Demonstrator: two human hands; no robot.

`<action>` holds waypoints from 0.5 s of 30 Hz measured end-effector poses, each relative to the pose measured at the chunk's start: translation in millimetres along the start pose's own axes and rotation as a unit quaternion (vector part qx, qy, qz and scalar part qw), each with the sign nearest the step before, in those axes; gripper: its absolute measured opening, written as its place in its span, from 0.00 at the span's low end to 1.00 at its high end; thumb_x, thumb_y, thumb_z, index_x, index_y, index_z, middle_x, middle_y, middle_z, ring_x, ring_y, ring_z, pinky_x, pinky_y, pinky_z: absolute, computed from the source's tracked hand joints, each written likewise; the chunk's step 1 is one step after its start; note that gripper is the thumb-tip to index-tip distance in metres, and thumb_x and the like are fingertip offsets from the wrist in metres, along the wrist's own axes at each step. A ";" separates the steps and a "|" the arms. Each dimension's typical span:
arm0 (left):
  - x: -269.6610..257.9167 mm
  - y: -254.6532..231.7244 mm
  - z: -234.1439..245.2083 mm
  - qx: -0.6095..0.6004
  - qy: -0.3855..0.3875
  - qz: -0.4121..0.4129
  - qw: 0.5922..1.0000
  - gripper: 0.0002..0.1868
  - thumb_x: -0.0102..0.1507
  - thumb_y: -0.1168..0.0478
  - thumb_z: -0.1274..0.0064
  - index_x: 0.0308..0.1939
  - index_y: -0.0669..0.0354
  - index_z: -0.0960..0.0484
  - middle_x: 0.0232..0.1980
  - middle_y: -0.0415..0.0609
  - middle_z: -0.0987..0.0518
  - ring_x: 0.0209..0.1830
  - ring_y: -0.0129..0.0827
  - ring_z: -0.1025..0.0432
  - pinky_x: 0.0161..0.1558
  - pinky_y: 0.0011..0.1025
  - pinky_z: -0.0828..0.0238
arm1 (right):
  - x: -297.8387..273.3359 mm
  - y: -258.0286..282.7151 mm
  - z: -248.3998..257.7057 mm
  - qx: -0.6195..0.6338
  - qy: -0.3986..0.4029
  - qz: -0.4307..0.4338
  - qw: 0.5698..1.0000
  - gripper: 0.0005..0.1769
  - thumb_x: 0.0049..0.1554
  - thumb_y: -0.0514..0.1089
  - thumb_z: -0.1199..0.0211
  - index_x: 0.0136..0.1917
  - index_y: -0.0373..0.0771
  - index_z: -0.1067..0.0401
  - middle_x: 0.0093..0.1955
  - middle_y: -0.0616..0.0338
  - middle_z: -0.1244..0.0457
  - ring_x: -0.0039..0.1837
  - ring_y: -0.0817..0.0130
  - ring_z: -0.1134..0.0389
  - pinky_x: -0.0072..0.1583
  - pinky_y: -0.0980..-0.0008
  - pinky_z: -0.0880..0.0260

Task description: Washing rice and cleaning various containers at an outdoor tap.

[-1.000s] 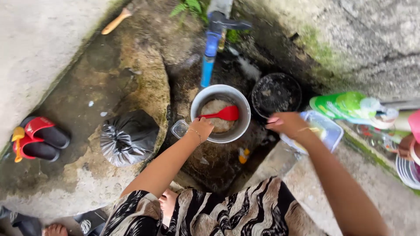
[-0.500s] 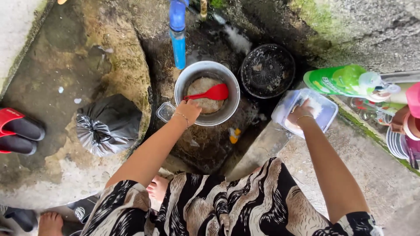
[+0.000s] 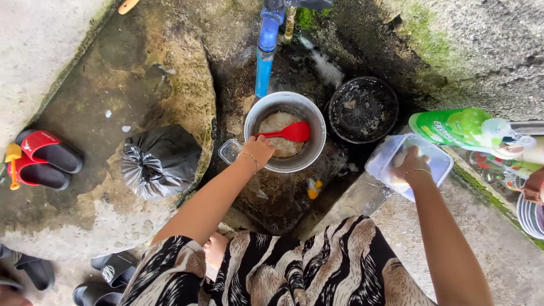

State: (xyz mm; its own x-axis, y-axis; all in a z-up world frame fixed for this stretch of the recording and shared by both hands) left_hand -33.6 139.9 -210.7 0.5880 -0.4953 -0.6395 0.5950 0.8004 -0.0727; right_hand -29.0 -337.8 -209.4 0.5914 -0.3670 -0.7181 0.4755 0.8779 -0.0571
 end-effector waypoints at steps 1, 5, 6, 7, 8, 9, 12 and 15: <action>2.3 2.8 -1.2 0.006 -0.005 0.001 1.000 0.20 0.65 0.63 0.48 0.61 0.53 0.23 0.65 0.48 0.27 0.66 0.44 0.35 0.60 0.44 0.34 | -8.9 2.2 10.9 -0.041 -0.014 0.001 0.999 0.67 0.45 0.62 0.25 0.83 0.39 0.61 0.78 0.21 0.55 0.74 0.29 0.43 0.70 0.50 0.34; -3.3 1.4 0.2 0.004 -0.007 0.006 1.000 0.19 0.65 0.61 0.48 0.60 0.54 0.22 0.65 0.49 0.27 0.66 0.44 0.35 0.59 0.44 0.34 | -36.2 7.3 25.5 -0.189 -0.073 0.014 0.979 0.58 0.47 0.68 0.26 0.80 0.43 0.48 0.81 0.27 0.57 0.79 0.36 0.49 0.70 0.48 0.37; -5.4 -2.4 0.8 0.003 -0.008 0.007 1.000 0.19 0.65 0.61 0.48 0.60 0.54 0.22 0.65 0.49 0.27 0.66 0.44 0.35 0.59 0.44 0.34 | -41.8 8.0 20.5 -0.190 -0.074 0.015 0.979 0.58 0.47 0.68 0.26 0.80 0.43 0.48 0.81 0.27 0.57 0.79 0.36 0.49 0.70 0.48 0.37; -3.7 -0.2 5.5 0.005 -0.006 0.009 1.000 0.19 0.65 0.61 0.48 0.60 0.53 0.23 0.64 0.49 0.27 0.66 0.44 0.35 0.59 0.44 0.34 | -43.3 15.3 23.7 -0.193 -0.101 0.021 0.976 0.51 0.52 0.68 0.31 0.78 0.45 0.45 0.81 0.30 0.56 0.79 0.36 0.48 0.71 0.47 0.38; -2.4 2.3 10.6 0.007 -0.003 0.010 1.000 0.19 0.65 0.61 0.49 0.61 0.53 0.23 0.64 0.49 0.26 0.65 0.44 0.35 0.59 0.43 0.34 | -45.3 22.7 27.1 -0.195 -0.128 0.027 0.972 0.44 0.57 0.69 0.35 0.77 0.46 0.42 0.82 0.33 0.55 0.79 0.36 0.47 0.72 0.46 0.39; -3.0 1.2 10.4 0.008 -0.006 0.015 1.000 0.19 0.65 0.61 0.49 0.61 0.53 0.23 0.64 0.49 0.26 0.65 0.44 0.35 0.59 0.43 0.34 | -33.4 16.6 17.4 -0.195 -0.132 0.031 0.971 0.44 0.57 0.69 0.35 0.77 0.46 0.42 0.82 0.33 0.55 0.79 0.36 0.47 0.72 0.46 0.39; -2.9 -1.5 7.9 0.009 0.003 0.012 1.000 0.18 0.66 0.62 0.49 0.60 0.51 0.22 0.63 0.47 0.25 0.66 0.43 0.34 0.60 0.43 0.35 | 19.6 -2.2 -12.3 -0.047 -0.171 0.072 0.982 0.37 0.60 0.62 0.37 0.74 0.42 0.40 0.77 0.31 0.47 0.78 0.35 0.43 0.75 0.45 0.38; 1.4 -5.3 4.6 0.009 -0.002 0.002 1.000 0.17 0.65 0.62 0.49 0.59 0.51 0.21 0.64 0.46 0.25 0.66 0.42 0.34 0.60 0.42 0.35 | 61.2 -13.2 -31.2 0.075 -0.141 0.072 0.985 0.50 0.54 0.56 0.32 0.78 0.34 0.54 0.72 0.21 0.49 0.74 0.27 0.46 0.73 0.42 0.42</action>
State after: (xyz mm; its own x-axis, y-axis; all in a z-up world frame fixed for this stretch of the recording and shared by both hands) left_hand -33.4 133.4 -207.7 0.5929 -0.4940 -0.6360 0.6021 0.7964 -0.0573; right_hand -19.4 -362.2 -274.3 0.8068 -0.3318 -0.4888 0.4520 0.8794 0.1492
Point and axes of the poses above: each hand's wrist, its own x-axis towards the middle knuckle, its own z-axis out of the back of the hand, y = z × x, the point moved 7 cm from there along x, towards the middle knuckle
